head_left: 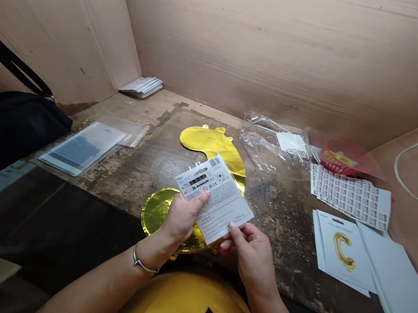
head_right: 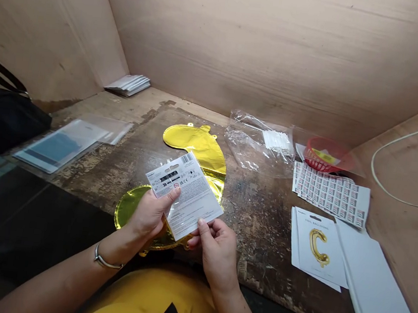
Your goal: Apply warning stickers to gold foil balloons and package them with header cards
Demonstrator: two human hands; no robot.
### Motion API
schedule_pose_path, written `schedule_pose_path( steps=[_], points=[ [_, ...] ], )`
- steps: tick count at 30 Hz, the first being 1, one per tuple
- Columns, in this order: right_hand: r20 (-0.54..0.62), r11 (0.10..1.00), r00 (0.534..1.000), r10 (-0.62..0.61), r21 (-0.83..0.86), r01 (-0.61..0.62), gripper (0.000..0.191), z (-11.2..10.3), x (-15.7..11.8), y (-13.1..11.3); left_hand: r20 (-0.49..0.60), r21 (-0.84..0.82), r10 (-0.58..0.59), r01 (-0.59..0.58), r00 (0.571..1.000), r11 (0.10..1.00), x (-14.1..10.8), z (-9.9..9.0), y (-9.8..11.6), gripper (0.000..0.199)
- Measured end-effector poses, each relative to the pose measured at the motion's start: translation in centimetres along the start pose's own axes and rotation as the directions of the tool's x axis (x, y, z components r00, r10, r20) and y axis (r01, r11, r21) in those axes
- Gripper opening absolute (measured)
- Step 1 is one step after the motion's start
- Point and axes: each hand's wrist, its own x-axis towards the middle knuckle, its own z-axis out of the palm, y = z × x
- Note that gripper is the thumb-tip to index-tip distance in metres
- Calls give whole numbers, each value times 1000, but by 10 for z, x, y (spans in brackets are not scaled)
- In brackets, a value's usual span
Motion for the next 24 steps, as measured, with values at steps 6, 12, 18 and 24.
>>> schedule_pose_path(
  steps=[6, 12, 18, 24],
  points=[
    [-25, 1000, 1000, -10, -27, 9, 41, 1, -5, -2, 85, 23, -23, 21, 996, 1000, -2, -6, -4, 32],
    [-45, 1000, 999, -13, 0, 13, 40, 12, -6, 3, 39, 21, -27, 26, 999, 999, -10, -3, -10, 34],
    [57, 978, 992, -114, -167, 122, 34, -15, -7, -5, 134, 70, -68, 59, 989, 996, -5, -14, -3, 37],
    [146, 945, 978, -151, -267, 186, 31, -46, 10, -25, 273, 314, -186, 96, 944, 945, -4, -17, 10, 34]
  ],
)
